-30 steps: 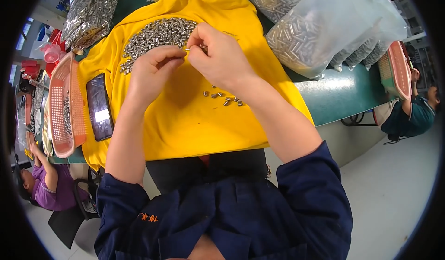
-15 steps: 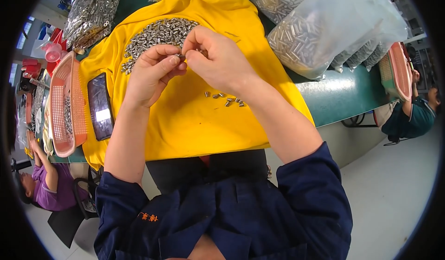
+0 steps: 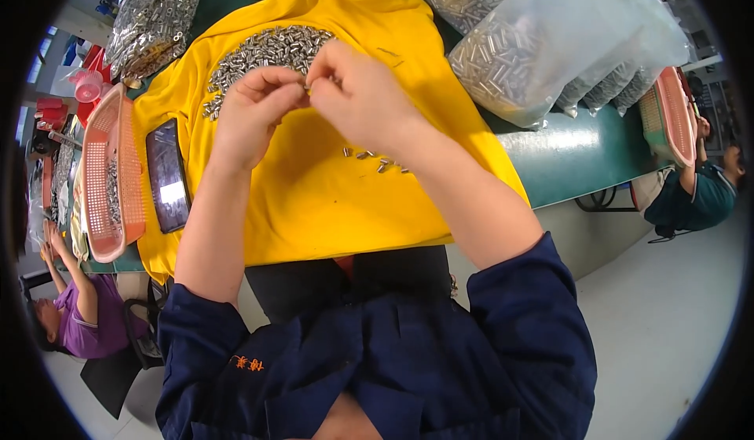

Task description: The recorder is sorting and inspecting small metal components on a yellow cloth at a factory workbench.

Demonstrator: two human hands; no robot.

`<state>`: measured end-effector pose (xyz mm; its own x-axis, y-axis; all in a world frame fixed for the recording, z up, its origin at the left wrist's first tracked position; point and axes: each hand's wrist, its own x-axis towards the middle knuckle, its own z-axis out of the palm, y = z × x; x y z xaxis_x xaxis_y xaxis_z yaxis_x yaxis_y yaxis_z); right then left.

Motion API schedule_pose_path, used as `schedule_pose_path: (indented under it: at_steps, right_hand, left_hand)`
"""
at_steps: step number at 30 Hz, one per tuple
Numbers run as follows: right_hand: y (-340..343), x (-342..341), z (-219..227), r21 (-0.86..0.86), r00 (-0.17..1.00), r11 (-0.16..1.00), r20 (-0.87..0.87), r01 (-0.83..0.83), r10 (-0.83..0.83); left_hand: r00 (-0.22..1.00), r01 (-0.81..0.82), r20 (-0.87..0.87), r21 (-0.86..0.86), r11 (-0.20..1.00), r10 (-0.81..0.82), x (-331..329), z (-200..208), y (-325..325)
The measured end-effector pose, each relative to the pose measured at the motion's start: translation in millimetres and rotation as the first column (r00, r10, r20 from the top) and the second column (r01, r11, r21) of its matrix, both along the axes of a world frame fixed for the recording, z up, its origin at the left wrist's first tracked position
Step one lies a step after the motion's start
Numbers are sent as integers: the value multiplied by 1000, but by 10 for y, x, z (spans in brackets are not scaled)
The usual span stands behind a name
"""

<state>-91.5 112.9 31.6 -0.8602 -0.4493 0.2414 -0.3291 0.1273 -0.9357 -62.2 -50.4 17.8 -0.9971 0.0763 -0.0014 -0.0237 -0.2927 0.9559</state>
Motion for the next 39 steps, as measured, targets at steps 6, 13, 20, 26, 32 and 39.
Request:
schedule_pose_path:
  at_steps: [6, 13, 20, 26, 32, 39]
  right_hand:
    - [138, -172, 52, -364, 963, 926, 271, 101, 1]
    - [163, -167, 45, -311, 979, 944, 197, 109, -48]
    - [99, -115, 74, -260, 989, 962, 136, 89, -55]
    - [109, -108, 122, -257, 988, 964, 154, 63, -24]
    - [122, -109, 61, -170, 993, 984, 114, 53, -34]
    - [77, -43, 114, -7, 993, 999, 104, -53, 54]
  left_hand:
    - [981, 50, -85, -759, 650, -175, 106, -4, 200]
    - [885, -146, -368, -801, 580, -285, -40, 116, 227]
    - [821, -323, -366, -931, 173, -438, -558, 4, -68]
    - [792, -275, -208, -961, -32, -574, -622, 126, -9]
    - [998, 59, 14, -493, 868, -59, -189, 211, 77]
    - [1000, 9, 28, -135, 991, -5, 4, 74, -11]
